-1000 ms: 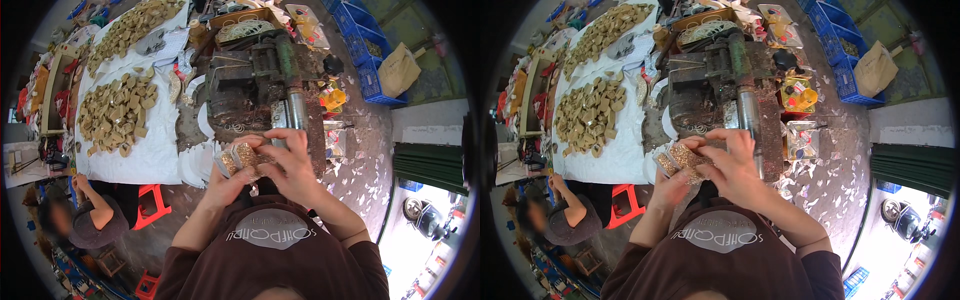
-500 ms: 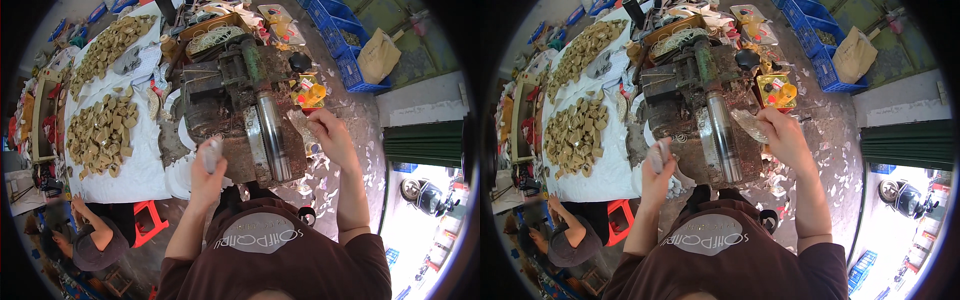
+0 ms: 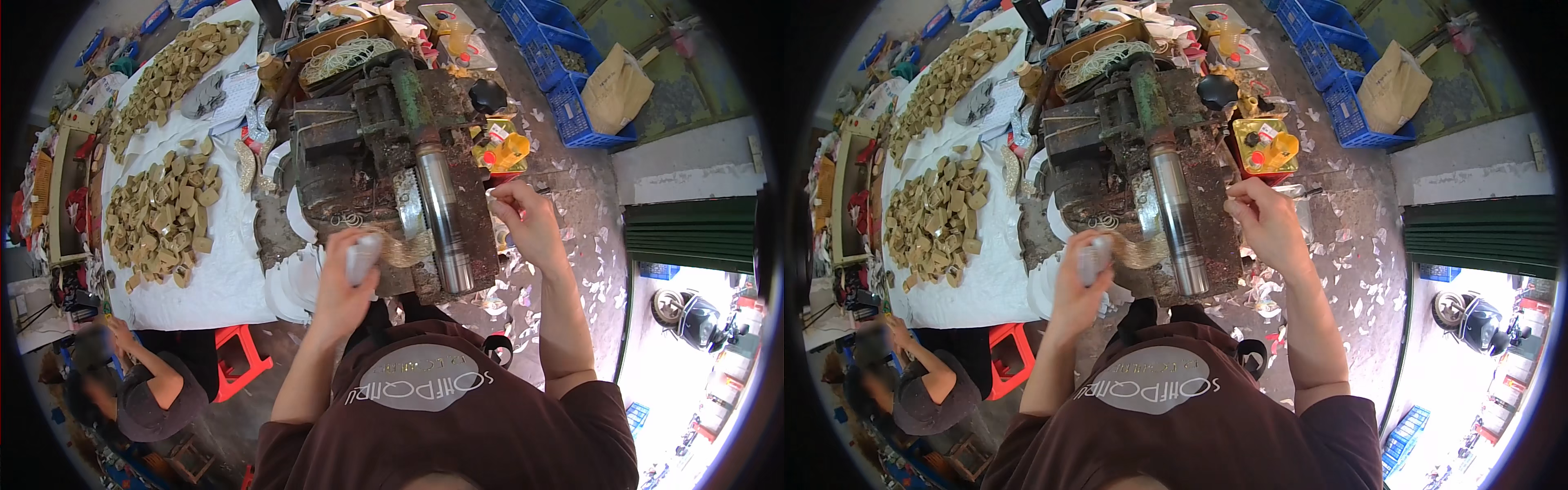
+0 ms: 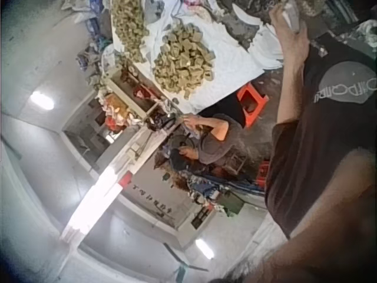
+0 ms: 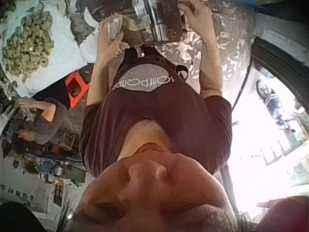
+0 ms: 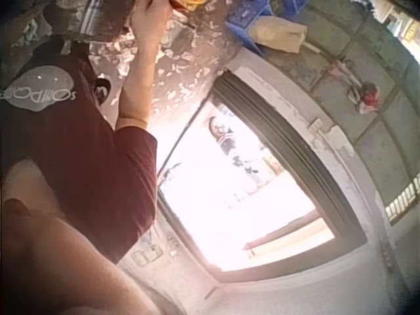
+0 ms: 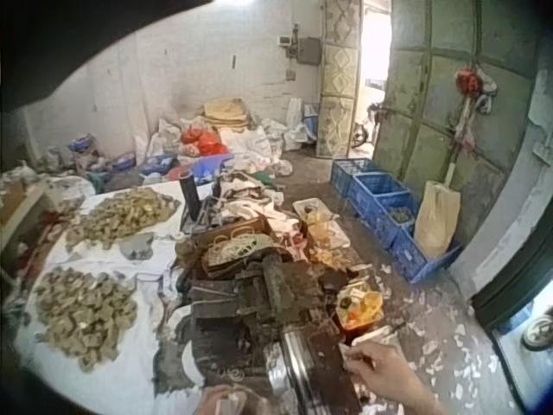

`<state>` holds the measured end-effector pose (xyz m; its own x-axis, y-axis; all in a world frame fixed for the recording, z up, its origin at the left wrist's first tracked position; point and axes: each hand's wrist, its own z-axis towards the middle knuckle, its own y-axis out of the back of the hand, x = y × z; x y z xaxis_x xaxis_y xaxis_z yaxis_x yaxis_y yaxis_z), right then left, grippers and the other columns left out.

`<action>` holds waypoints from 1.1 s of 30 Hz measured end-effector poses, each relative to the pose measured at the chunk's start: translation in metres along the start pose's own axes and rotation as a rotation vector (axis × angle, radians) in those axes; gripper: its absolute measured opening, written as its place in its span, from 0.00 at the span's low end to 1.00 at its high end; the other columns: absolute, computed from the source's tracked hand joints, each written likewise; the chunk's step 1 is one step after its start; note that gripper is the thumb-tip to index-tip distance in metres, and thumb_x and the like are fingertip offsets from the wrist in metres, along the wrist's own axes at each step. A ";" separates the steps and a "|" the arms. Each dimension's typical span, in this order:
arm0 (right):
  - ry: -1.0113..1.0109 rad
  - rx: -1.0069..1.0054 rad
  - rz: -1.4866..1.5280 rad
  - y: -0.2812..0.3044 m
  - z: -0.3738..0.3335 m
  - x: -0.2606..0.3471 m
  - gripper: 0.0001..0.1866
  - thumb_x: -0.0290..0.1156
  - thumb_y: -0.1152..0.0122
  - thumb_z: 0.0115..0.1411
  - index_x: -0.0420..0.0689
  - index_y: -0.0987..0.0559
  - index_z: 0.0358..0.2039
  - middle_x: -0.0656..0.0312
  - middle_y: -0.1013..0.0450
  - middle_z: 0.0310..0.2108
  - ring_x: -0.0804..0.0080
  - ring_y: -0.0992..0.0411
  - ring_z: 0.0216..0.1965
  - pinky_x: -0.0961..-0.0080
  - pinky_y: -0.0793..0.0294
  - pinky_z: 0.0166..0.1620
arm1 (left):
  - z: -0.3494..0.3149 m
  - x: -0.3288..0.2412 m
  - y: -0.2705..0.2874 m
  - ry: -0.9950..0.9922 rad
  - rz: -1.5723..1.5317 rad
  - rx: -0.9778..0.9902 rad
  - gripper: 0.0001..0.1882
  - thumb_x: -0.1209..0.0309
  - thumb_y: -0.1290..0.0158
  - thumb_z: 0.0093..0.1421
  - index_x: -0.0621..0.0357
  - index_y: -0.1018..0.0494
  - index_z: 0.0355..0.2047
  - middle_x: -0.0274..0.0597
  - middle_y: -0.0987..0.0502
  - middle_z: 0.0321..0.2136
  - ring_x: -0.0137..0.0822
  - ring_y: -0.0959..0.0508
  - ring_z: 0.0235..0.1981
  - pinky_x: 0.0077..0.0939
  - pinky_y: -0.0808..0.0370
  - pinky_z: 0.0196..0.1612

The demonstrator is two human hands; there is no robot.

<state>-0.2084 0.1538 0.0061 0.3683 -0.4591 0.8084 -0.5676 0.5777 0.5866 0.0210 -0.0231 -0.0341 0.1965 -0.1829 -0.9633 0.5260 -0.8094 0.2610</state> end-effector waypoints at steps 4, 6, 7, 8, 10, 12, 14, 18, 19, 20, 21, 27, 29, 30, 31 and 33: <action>0.051 -0.055 0.042 -0.007 -0.003 -0.005 0.09 0.26 0.39 0.57 0.38 0.24 0.39 0.60 0.24 0.27 0.77 0.29 0.27 0.78 0.30 0.33 | -0.020 0.027 0.057 0.043 0.112 -0.212 0.27 0.86 0.48 0.45 0.64 0.35 0.49 0.50 0.34 0.47 0.51 0.32 0.51 0.34 0.37 0.56; 0.057 -0.083 0.039 -0.009 -0.005 -0.003 0.09 0.25 0.39 0.57 0.38 0.24 0.39 0.60 0.24 0.26 0.78 0.30 0.26 0.78 0.30 0.33 | -0.027 0.028 0.076 -0.035 0.430 -0.259 0.27 0.86 0.48 0.44 0.63 0.35 0.48 0.50 0.34 0.47 0.51 0.32 0.51 0.36 0.36 0.56; 0.035 -0.091 0.090 -0.012 -0.005 -0.008 0.09 0.26 0.39 0.57 0.38 0.24 0.38 0.61 0.25 0.26 0.79 0.30 0.27 0.78 0.30 0.34 | -0.033 0.034 0.078 -0.068 0.532 -0.247 0.28 0.86 0.47 0.41 0.61 0.33 0.47 0.50 0.33 0.48 0.51 0.32 0.52 0.39 0.36 0.54; 0.030 -0.086 0.115 -0.013 -0.005 -0.010 0.09 0.26 0.39 0.57 0.38 0.24 0.38 0.62 0.25 0.26 0.79 0.30 0.27 0.79 0.30 0.35 | -0.040 0.040 0.080 -0.031 0.673 -0.121 0.29 0.86 0.47 0.41 0.61 0.33 0.47 0.50 0.33 0.48 0.51 0.32 0.52 0.40 0.36 0.54; 0.018 -0.077 0.159 -0.017 -0.005 -0.011 0.09 0.26 0.39 0.57 0.38 0.23 0.38 0.62 0.25 0.26 0.79 0.30 0.28 0.79 0.30 0.35 | -0.057 0.049 0.076 0.046 0.939 0.143 0.30 0.85 0.46 0.39 0.60 0.32 0.47 0.50 0.33 0.48 0.50 0.33 0.51 0.41 0.36 0.52; 0.042 -0.071 0.150 -0.019 -0.004 -0.007 0.09 0.26 0.39 0.58 0.38 0.23 0.38 0.62 0.25 0.27 0.79 0.30 0.29 0.79 0.30 0.36 | -0.070 0.056 0.065 0.058 0.925 0.264 0.31 0.84 0.47 0.39 0.60 0.32 0.48 0.49 0.33 0.48 0.51 0.32 0.50 0.42 0.36 0.51; 0.073 -0.082 0.149 -0.019 -0.005 -0.006 0.08 0.26 0.39 0.58 0.38 0.23 0.38 0.62 0.25 0.28 0.78 0.30 0.30 0.79 0.30 0.37 | -0.076 0.059 0.058 0.105 0.869 0.352 0.30 0.84 0.47 0.39 0.60 0.32 0.48 0.49 0.33 0.48 0.52 0.32 0.50 0.42 0.36 0.51; 0.146 -0.040 0.158 -0.021 -0.015 0.029 0.08 0.25 0.39 0.57 0.38 0.23 0.37 0.61 0.26 0.28 0.76 0.29 0.30 0.78 0.30 0.36 | -0.049 0.025 0.057 0.025 0.527 0.116 0.29 0.85 0.47 0.41 0.56 0.31 0.47 0.52 0.32 0.44 0.51 0.28 0.44 0.41 0.33 0.50; 0.190 -0.011 0.153 -0.025 -0.019 0.043 0.08 0.24 0.38 0.56 0.38 0.23 0.37 0.61 0.26 0.27 0.75 0.29 0.29 0.77 0.30 0.36 | -0.039 0.011 0.059 0.039 0.370 0.083 0.27 0.80 0.43 0.45 0.58 0.31 0.48 0.52 0.32 0.46 0.46 0.29 0.48 0.38 0.32 0.51; 0.236 0.018 0.148 -0.032 -0.023 0.054 0.09 0.24 0.38 0.55 0.39 0.23 0.37 0.60 0.27 0.26 0.73 0.29 0.28 0.77 0.30 0.35 | -0.033 0.005 0.055 0.051 0.059 0.072 0.26 0.79 0.43 0.46 0.60 0.32 0.48 0.50 0.32 0.47 0.45 0.30 0.50 0.38 0.32 0.52; 0.348 0.071 0.153 -0.040 -0.025 0.061 0.09 0.23 0.36 0.53 0.39 0.23 0.36 0.59 0.27 0.30 0.69 0.30 0.31 0.74 0.30 0.37 | -0.028 0.000 0.048 0.060 -0.251 0.062 0.25 0.78 0.43 0.48 0.61 0.32 0.49 0.48 0.32 0.49 0.44 0.30 0.52 0.37 0.33 0.52; 0.528 -0.032 0.060 -0.086 -0.039 0.080 0.14 0.19 0.34 0.45 0.42 0.23 0.34 0.55 0.33 0.46 0.55 0.38 0.44 0.64 0.35 0.45 | -0.007 -0.040 -0.013 0.006 -1.078 0.112 0.26 0.75 0.44 0.55 0.62 0.36 0.53 0.45 0.33 0.51 0.36 0.32 0.54 0.33 0.34 0.55; 0.555 -0.104 0.019 -0.087 -0.039 0.076 0.11 0.21 0.34 0.46 0.43 0.23 0.32 0.56 0.34 0.47 0.55 0.39 0.45 0.63 0.37 0.46 | -0.007 -0.044 -0.022 0.039 -1.136 0.088 0.26 0.75 0.46 0.57 0.62 0.40 0.55 0.45 0.33 0.50 0.35 0.32 0.52 0.30 0.33 0.55; 0.569 -0.139 -0.001 -0.086 -0.038 0.075 0.10 0.22 0.34 0.47 0.43 0.24 0.32 0.56 0.35 0.47 0.55 0.39 0.45 0.62 0.38 0.46 | -0.007 -0.045 -0.025 0.039 -1.108 0.052 0.25 0.76 0.46 0.57 0.62 0.39 0.55 0.43 0.32 0.49 0.33 0.31 0.51 0.28 0.33 0.54; 0.571 -0.138 0.020 -0.085 -0.038 0.074 0.10 0.22 0.35 0.47 0.43 0.24 0.31 0.56 0.33 0.46 0.55 0.38 0.44 0.63 0.37 0.46 | -0.007 -0.048 -0.029 0.039 -1.078 0.019 0.24 0.77 0.47 0.57 0.62 0.38 0.54 0.42 0.31 0.48 0.31 0.30 0.49 0.26 0.32 0.52; 0.576 -0.133 0.062 -0.082 -0.035 0.073 0.10 0.20 0.36 0.47 0.43 0.24 0.31 0.57 0.31 0.43 0.56 0.36 0.42 0.64 0.37 0.45 | -0.006 -0.051 -0.031 0.071 -0.934 -0.077 0.22 0.78 0.48 0.57 0.62 0.36 0.53 0.38 0.30 0.45 0.28 0.30 0.46 0.23 0.32 0.49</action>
<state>-0.1095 0.0965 0.0188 0.6988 -0.0030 0.7154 -0.5174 0.6885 0.5082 -0.0002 0.0146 0.0070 -0.2842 0.5588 -0.7791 0.5488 -0.5715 -0.6101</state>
